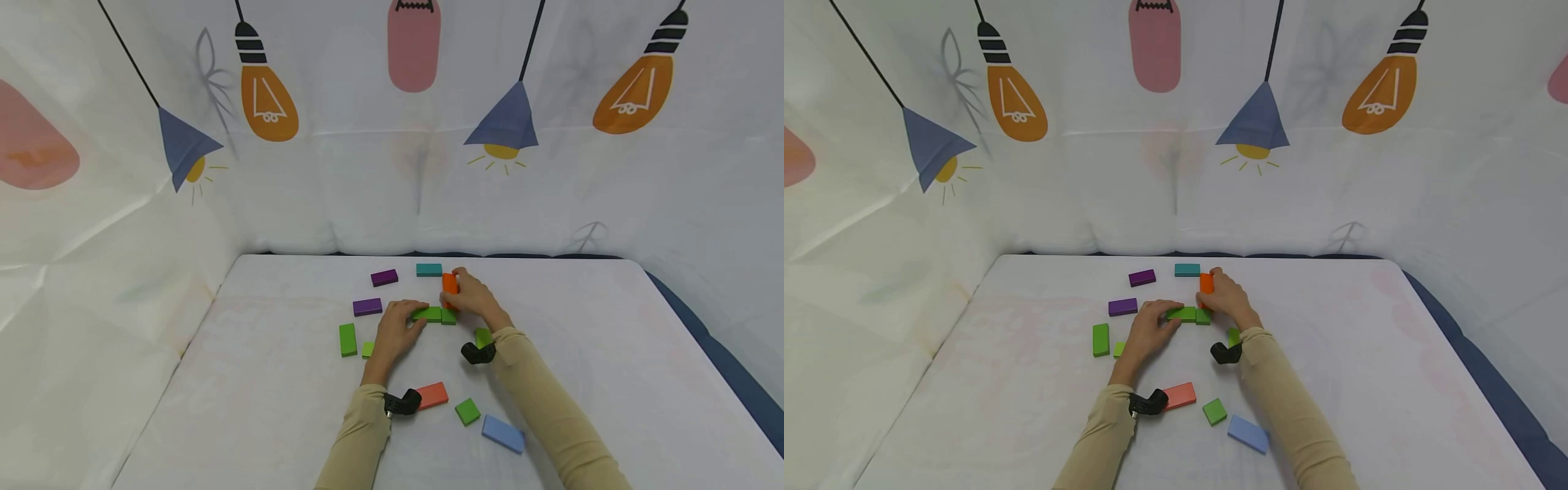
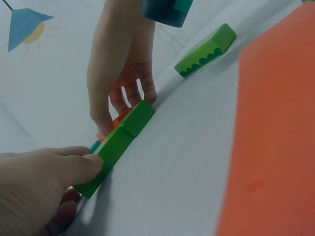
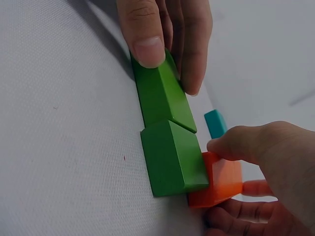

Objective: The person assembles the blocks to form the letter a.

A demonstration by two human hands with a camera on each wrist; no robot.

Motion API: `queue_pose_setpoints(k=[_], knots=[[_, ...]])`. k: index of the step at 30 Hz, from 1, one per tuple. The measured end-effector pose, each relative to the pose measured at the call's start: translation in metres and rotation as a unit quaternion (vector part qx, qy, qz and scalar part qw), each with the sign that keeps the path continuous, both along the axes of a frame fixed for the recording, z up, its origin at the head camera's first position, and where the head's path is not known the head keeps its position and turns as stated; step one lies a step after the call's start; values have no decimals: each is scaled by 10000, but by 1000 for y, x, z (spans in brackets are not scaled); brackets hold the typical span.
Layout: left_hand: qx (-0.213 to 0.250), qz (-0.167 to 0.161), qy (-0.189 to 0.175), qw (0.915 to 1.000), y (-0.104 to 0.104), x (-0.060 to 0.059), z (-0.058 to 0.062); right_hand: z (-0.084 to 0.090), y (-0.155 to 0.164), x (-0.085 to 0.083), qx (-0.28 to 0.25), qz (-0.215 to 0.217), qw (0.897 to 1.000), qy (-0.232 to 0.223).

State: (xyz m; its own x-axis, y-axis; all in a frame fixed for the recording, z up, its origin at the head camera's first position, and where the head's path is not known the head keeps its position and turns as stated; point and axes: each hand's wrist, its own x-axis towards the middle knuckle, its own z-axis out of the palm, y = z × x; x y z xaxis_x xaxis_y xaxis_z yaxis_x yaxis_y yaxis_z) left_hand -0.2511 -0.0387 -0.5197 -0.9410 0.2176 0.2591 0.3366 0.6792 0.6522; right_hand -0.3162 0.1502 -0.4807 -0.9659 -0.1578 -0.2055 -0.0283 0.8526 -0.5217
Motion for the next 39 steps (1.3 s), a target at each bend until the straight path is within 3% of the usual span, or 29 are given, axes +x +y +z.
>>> queue_pose_setpoints(k=[11, 18, 24, 32, 39], knots=[[24, -36, -11, 10000, 1, 0, -1, 1, 4, 5, -146, 161, 9998, 8], [-21, -89, 71, 9999, 2, -4, -3, -2, 22, 22, -666, 852, 9937, 280], [-98, -133, 34, 9999, 1, -4, -3, -6, 31, 39, -676, 1261, 9881, 564], [-102, -143, 52, 9998, 2, -6, -3, -15, 32, 47, -961, 1187, 9838, 939], [-168, -187, 85, 9996, 3, -3, -2, -19, 34, 53, -1162, 1014, 9853, 728]])
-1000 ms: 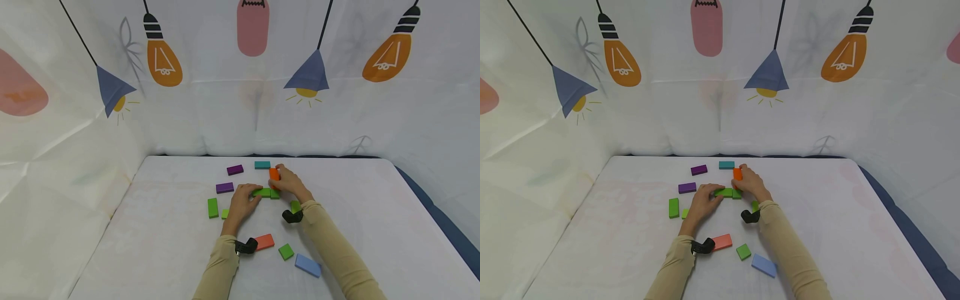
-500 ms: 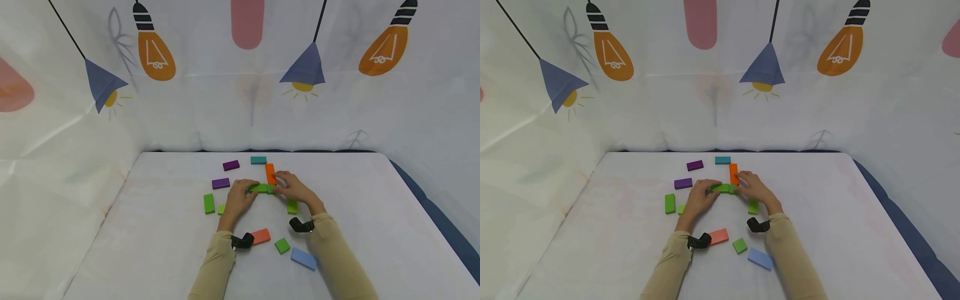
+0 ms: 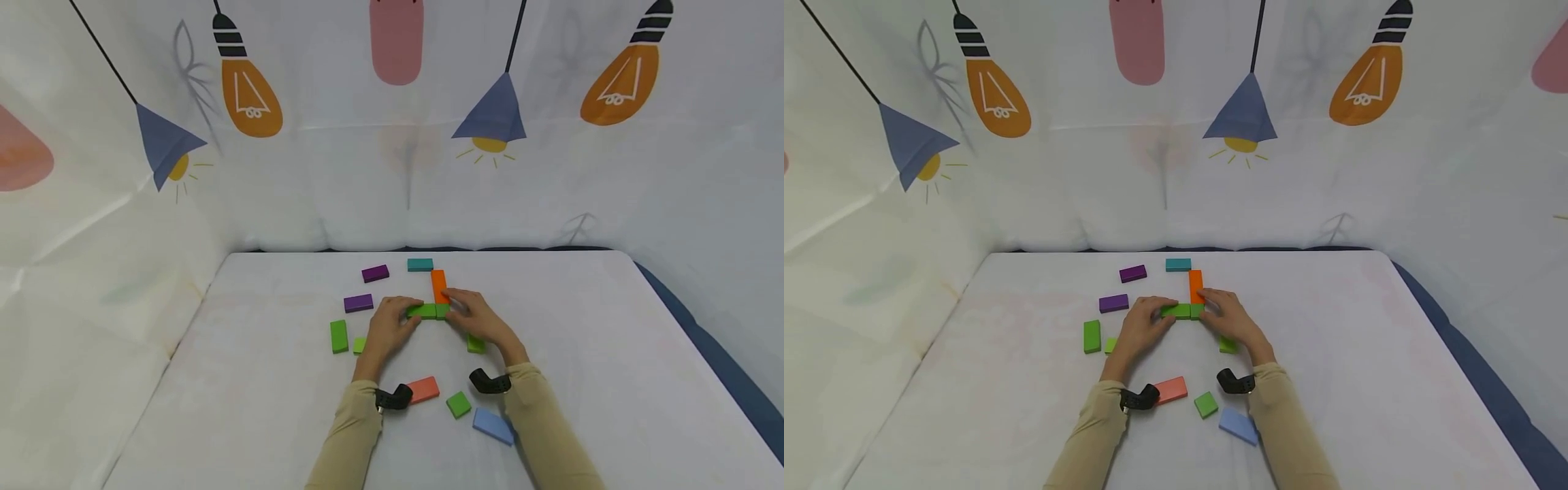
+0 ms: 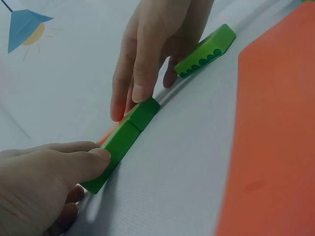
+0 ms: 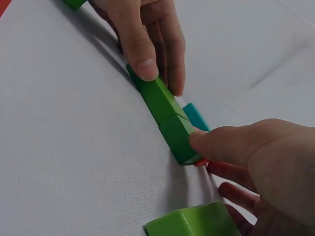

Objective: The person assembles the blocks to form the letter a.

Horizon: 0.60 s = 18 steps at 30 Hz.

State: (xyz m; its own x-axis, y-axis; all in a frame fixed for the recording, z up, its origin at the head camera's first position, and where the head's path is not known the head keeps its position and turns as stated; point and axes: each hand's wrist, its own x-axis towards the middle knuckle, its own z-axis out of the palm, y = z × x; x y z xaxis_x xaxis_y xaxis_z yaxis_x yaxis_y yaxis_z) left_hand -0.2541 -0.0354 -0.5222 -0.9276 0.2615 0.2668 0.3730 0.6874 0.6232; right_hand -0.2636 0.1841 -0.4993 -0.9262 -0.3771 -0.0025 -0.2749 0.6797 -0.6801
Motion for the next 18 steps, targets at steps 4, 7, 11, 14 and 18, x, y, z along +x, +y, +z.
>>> queue_pose_setpoints(k=[4, 7, 11, 14, 18], knots=[[-23, -16, 53, 10000, 0, 1, 1, -2, -1, 2, -116, -19, 9999, -9], [-45, -40, -3, 10000, 0, 1, 2, -4, -1, 5, -183, -99, 9998, -36], [-69, -51, -15, 10000, 0, 2, 3, -6, -3, 6, -205, -180, 9996, -39], [-38, -80, 50, 9999, 0, 2, 3, -6, -3, 6, -185, -192, 9996, -3], [-33, -140, 19, 9999, 0, 3, 3, -10, -1, 7, -235, -248, 9994, -39]])
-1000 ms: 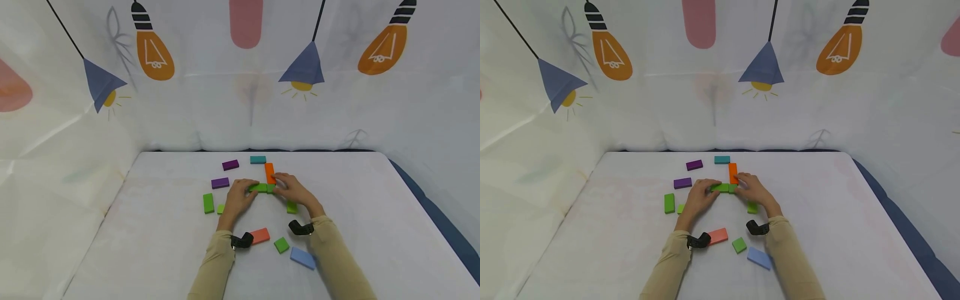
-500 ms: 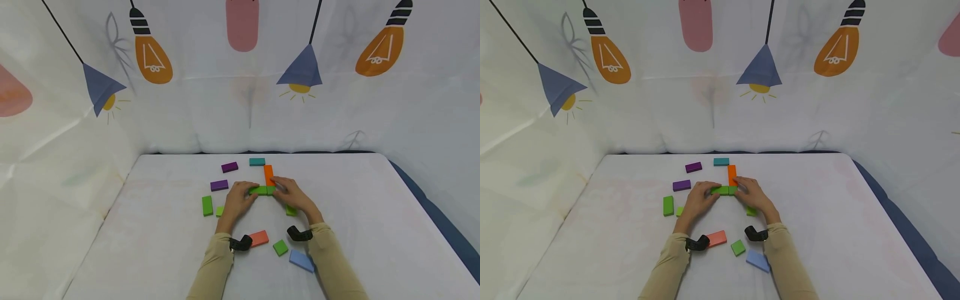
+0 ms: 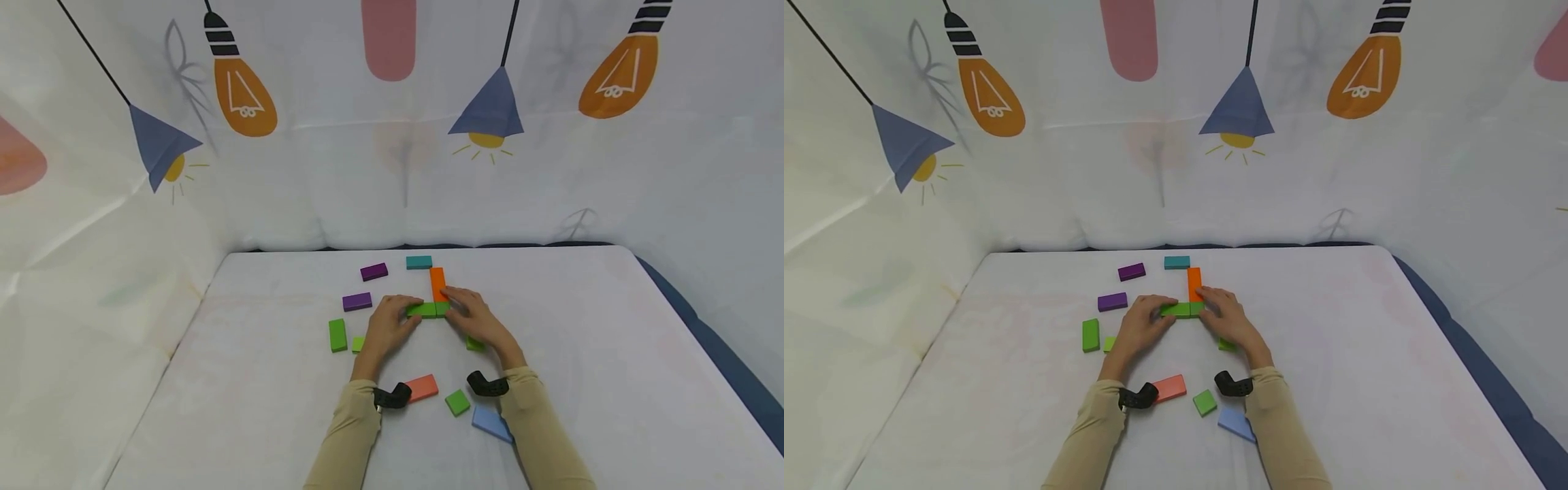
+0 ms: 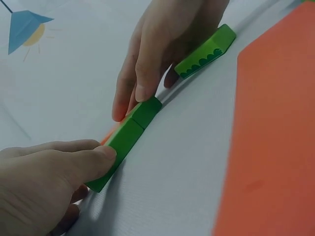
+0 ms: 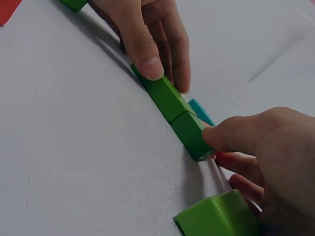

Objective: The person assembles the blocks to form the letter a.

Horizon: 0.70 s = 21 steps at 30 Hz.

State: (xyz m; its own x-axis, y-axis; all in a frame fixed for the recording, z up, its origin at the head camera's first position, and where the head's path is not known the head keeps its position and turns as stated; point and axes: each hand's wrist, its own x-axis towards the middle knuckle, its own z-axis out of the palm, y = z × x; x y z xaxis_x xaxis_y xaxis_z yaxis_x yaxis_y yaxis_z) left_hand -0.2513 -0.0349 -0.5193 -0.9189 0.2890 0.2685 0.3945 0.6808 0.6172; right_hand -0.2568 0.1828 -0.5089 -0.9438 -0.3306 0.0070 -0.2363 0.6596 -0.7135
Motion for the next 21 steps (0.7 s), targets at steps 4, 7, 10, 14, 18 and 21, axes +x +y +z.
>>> queue_pose_setpoints(k=[4, 7, 10, 14, 18, 21], knots=[[4, -12, -76, 10000, 0, 0, 1, -2, 2, -2, -44, 29, 10000, -5], [159, -8, -112, 9998, -1, -1, 0, -3, 3, -2, -76, 32, 10000, -24], [561, 15, -294, 9980, -3, -3, -3, -3, 3, -2, -146, 3, 9999, -77], [1192, 91, -774, 9898, -8, -5, -3, -4, 3, -3, -233, 43, 9996, -138], [1469, 120, -1027, 9837, -12, -7, 1, -5, 4, -3, -276, 27, 9995, -131], [1639, 200, -1028, 9809, -13, -8, 5, -6, 5, -3, -358, 58, 9993, -16]])
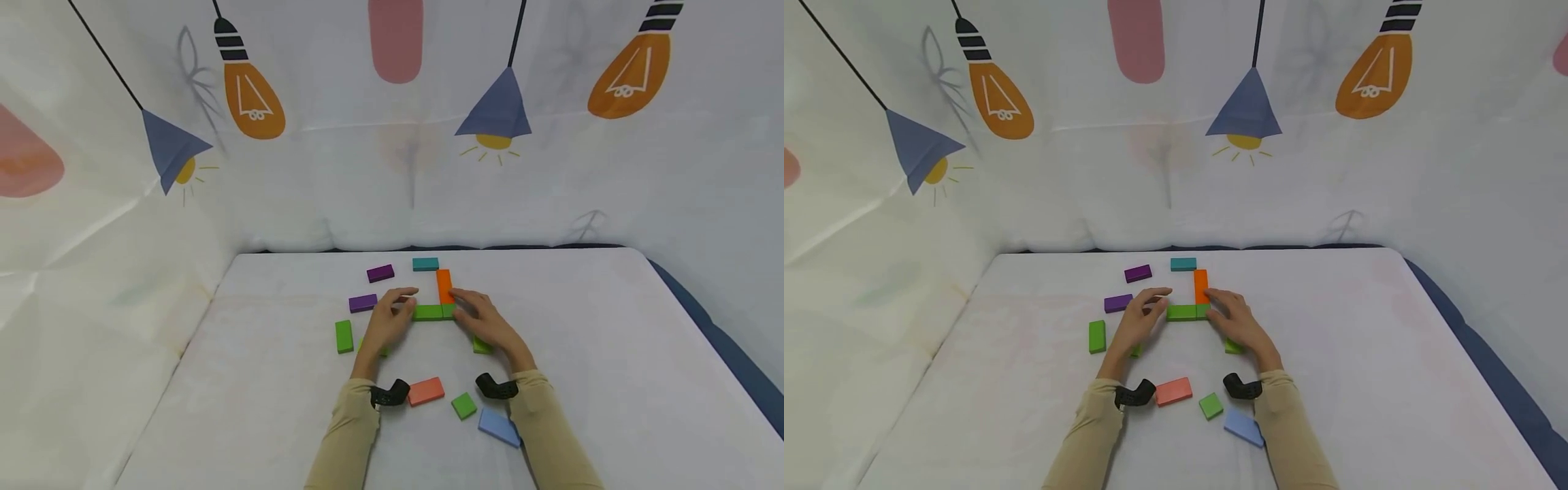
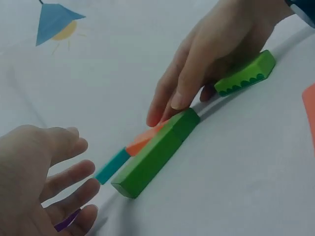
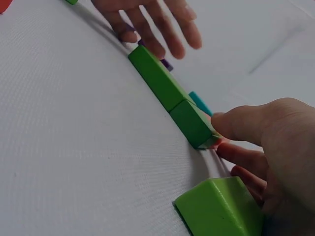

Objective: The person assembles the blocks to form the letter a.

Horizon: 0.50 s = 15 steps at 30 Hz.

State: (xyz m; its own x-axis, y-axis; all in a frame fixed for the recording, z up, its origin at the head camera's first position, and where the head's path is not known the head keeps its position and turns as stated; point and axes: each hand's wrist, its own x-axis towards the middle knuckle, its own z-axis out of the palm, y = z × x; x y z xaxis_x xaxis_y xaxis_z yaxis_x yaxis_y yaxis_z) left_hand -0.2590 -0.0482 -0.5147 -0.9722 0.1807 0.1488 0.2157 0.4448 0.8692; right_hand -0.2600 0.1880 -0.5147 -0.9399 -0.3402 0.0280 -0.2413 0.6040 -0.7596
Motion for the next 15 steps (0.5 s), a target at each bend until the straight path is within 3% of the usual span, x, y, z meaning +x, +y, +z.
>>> queue_pose_setpoints(k=[7, 11, 15], knots=[[37, 37, 317, 9995, 1, 0, 16, -4, -3, -2, 225, 86, 9993, 301], [-498, -53, 896, 9947, 8, -7, 23, -4, -2, -1, 176, 24, 9991, 373], [-1346, -171, 1403, 9808, 13, -23, 36, -4, -3, 1, 62, 10, 9991, 424]])
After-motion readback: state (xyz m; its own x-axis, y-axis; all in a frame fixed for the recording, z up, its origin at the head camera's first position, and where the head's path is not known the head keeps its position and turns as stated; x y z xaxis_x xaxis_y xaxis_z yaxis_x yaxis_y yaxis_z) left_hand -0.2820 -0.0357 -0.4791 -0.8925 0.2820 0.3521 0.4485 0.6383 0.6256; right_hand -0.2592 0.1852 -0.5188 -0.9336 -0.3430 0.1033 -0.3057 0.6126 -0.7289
